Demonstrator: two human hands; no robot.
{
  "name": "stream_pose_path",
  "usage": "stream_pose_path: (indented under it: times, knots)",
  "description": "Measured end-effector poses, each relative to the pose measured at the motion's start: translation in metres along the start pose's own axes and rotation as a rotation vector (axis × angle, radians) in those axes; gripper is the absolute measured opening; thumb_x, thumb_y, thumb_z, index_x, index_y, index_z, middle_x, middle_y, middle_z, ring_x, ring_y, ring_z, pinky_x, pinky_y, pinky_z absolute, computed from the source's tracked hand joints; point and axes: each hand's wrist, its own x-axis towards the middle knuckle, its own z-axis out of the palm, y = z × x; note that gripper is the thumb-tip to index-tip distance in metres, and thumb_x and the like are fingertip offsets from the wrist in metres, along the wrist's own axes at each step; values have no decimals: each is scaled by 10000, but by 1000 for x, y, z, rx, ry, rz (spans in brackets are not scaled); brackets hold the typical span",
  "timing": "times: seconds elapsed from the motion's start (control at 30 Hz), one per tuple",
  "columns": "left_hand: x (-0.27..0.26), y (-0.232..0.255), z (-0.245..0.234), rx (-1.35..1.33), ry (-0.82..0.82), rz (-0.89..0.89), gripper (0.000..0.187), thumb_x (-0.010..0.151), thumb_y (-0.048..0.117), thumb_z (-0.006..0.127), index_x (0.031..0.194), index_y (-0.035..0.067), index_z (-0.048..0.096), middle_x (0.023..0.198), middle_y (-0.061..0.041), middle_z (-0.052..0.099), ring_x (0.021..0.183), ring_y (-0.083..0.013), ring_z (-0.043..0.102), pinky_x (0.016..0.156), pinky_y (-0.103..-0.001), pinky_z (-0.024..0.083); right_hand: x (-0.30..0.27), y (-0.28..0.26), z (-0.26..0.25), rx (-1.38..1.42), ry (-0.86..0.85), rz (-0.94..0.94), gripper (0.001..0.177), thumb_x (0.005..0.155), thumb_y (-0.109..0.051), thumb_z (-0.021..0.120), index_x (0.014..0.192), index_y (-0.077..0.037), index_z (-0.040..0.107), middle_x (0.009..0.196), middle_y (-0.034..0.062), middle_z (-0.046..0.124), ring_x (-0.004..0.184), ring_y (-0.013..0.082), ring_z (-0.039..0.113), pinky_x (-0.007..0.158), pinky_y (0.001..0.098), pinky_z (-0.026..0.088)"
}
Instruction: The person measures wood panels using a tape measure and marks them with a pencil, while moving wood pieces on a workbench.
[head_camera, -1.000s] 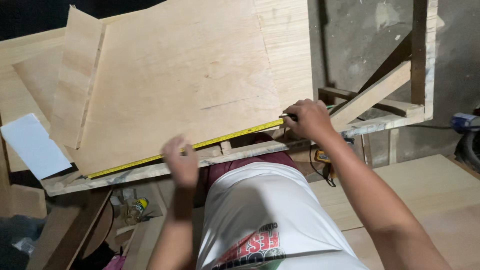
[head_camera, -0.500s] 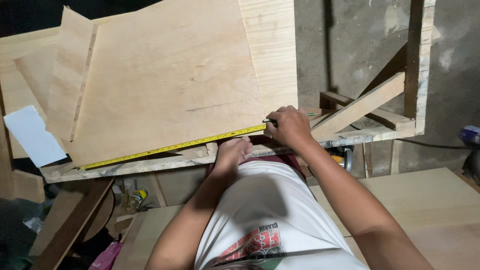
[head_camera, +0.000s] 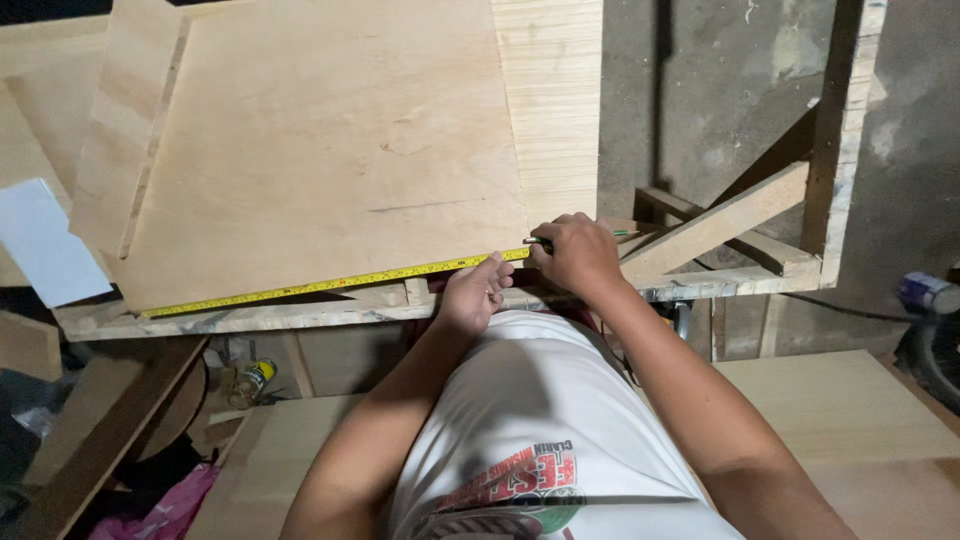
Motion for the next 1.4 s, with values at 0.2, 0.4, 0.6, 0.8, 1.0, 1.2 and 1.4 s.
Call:
stream_pose_path:
  times: [0.2,0.4,0.6,0.8,1.0,1.2,1.4]
  knots:
    - [-7,4,5,14,-2,3,452,1018,386,818,1122,-53,789,872,-90,679,827,-114,659,622,-159,460,2,2,3,-12,-1,-21,273,1000,-446,686,1205,-339,831,1196,62,811,1184,326,736,959,466,519]
    - [-9,3,5,26,8,32,445,1026,359,812,1137,-71,793,911,-125,691,877,-153,676,647,-198,478,0,-3,5,-54,59,-69,251,987,-405,704,1172,-305,842,1140,64,810,1116,320,749,911,444,525]
    - [-6,-1,4,13,11,57,447,1014,360,831,1110,-75,796,898,-144,700,865,-168,692,633,-213,479,0,-11,10,-66,98,-94,278,987,-441,705,1158,-258,826,1156,60,773,1121,318,725,903,443,526]
    - [-13,3,6,18,14,64,435,1019,338,829,1128,-81,787,939,-146,712,895,-185,715,639,-230,483,4,-6,17,-93,126,-106,367,934,-485,743,1176,-213,790,1132,55,725,1166,291,655,919,430,529]
    - [-11,0,6,8,18,64,439,1024,355,822,1155,-59,754,993,-126,711,917,-186,722,642,-217,479,-7,-9,-22,47,12,-179,555,877,-467,841,1279,-93,755,1190,166,730,1221,388,650,1013,488,529]
    - [-10,-2,6,38,17,89,439,1044,350,794,1133,-79,763,989,-128,703,947,-197,729,625,-226,485,-9,5,-21,93,-15,-249,665,785,-510,919,1322,-159,741,1200,129,725,1234,366,657,1045,483,545]
    - [-20,3,11,41,28,97,422,1041,338,788,1117,-76,760,989,-130,711,945,-205,735,615,-225,486,-18,5,-35,191,24,-219,652,830,-521,909,1339,-148,744,1189,148,749,1221,382,681,1038,494,559]
